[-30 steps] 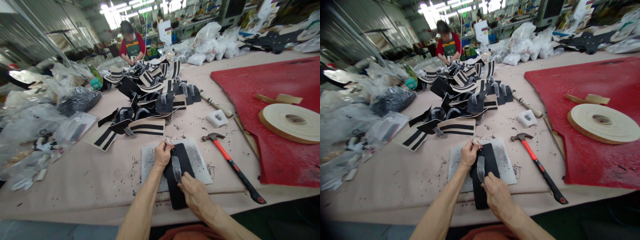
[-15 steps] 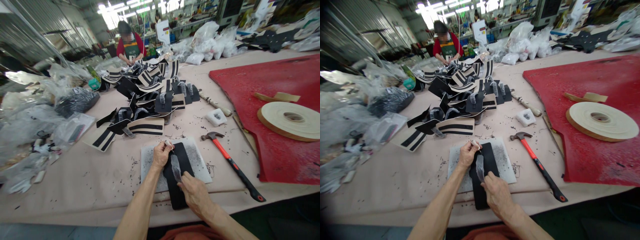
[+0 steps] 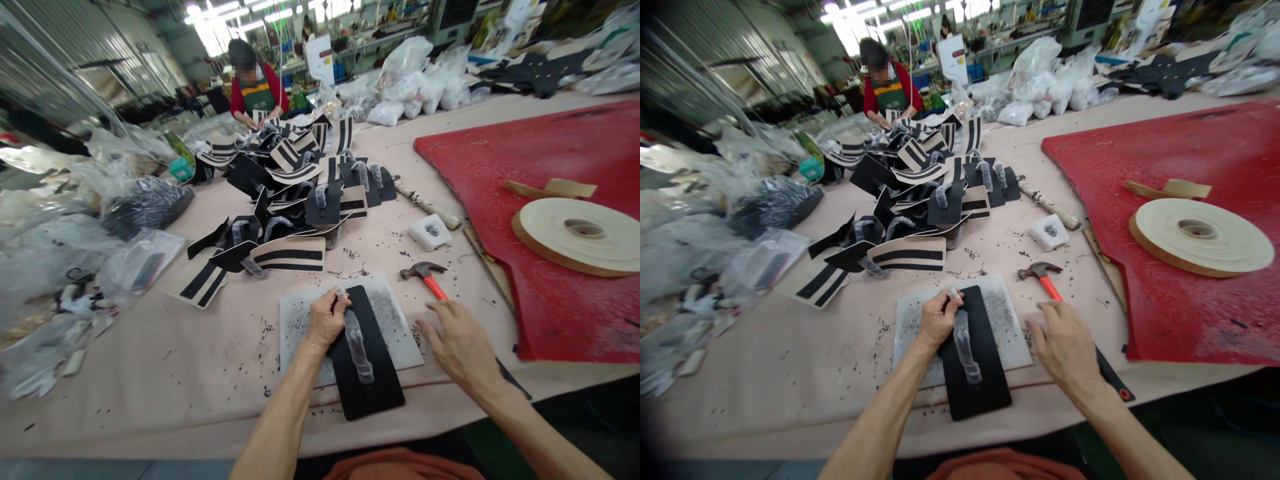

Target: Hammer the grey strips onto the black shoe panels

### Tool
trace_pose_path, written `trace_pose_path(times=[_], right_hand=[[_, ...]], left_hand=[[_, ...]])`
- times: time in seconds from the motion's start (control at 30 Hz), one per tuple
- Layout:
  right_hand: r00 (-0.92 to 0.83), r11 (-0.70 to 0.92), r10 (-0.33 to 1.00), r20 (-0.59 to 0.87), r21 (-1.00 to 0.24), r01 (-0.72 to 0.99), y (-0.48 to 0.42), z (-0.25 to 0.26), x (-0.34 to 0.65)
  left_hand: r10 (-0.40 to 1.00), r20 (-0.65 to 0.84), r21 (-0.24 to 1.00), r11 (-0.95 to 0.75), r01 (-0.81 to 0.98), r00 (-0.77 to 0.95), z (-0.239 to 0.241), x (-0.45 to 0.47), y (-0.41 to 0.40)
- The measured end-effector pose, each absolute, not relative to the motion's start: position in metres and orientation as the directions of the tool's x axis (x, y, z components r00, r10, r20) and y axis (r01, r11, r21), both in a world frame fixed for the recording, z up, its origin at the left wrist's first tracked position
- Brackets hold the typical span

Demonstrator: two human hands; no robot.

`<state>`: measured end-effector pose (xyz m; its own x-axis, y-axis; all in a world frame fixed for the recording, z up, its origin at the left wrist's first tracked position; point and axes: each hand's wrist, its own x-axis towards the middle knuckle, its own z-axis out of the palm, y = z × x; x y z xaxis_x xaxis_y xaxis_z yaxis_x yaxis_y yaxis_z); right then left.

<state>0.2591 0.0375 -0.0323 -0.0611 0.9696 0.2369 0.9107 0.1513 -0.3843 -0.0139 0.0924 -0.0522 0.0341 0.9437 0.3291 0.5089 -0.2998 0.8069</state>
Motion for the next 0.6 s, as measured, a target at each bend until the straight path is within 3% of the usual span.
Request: trace_pose_path(times=[0.07, 0.1, 0.2, 0.27, 0.37, 0.43, 0.5, 0.57, 0.6], right_hand=[[0.022, 0.014, 0.989, 0.144, -0.245, 0.969, 0.053, -0.043, 0.290], [0.073, -0.052, 0.994, 0.076, -0.245, 0.968, 0.059, -0.047, 0.302], [0.198, -0.304, 0.948, -0.250, -0.520, 0.798, 0.071, -0.047, 0.318], [0.133, -0.459, 0.869, -0.476, -0.677, 0.575, 0.075, -0.034, 0.313], [-0.003, -0.585, 0.791, -0.612, -0.757, 0.291, 0.073, -0.001, 0.289], [-0.002, -0.506, 0.851, -0.525, -0.821, 0.264, 0.068, 0.021, 0.270], [-0.001, -0.205, 0.973, -0.232, -0.865, 0.459, 0.063, 0.037, 0.251], [-0.128, 0.122, 0.991, 0.047, -0.720, 0.683, 0.061, 0.047, 0.237], [-0.226, 0.245, 0.968, 0.110, -0.603, 0.759, 0.061, 0.052, 0.233]], left_hand=[[0.936, 0.346, 0.780, -0.327, 0.534, 0.068, -0.052, -0.014, 0.092], [0.933, 0.350, 0.768, -0.337, 0.544, 0.084, -0.052, -0.014, 0.091], [0.930, 0.349, 0.751, -0.350, 0.560, 0.114, -0.053, -0.014, 0.090], [0.932, 0.342, 0.751, -0.347, 0.562, 0.118, -0.054, -0.014, 0.088], [0.937, 0.335, 0.761, -0.332, 0.557, 0.101, -0.055, -0.014, 0.087], [0.939, 0.330, 0.770, -0.324, 0.550, 0.092, -0.055, -0.014, 0.087], [0.939, 0.330, 0.773, -0.325, 0.544, 0.092, -0.055, -0.014, 0.087], [0.939, 0.331, 0.771, -0.326, 0.547, 0.092, -0.056, -0.014, 0.087], [0.940, 0.329, 0.768, -0.322, 0.553, 0.092, -0.057, -0.014, 0.087]])
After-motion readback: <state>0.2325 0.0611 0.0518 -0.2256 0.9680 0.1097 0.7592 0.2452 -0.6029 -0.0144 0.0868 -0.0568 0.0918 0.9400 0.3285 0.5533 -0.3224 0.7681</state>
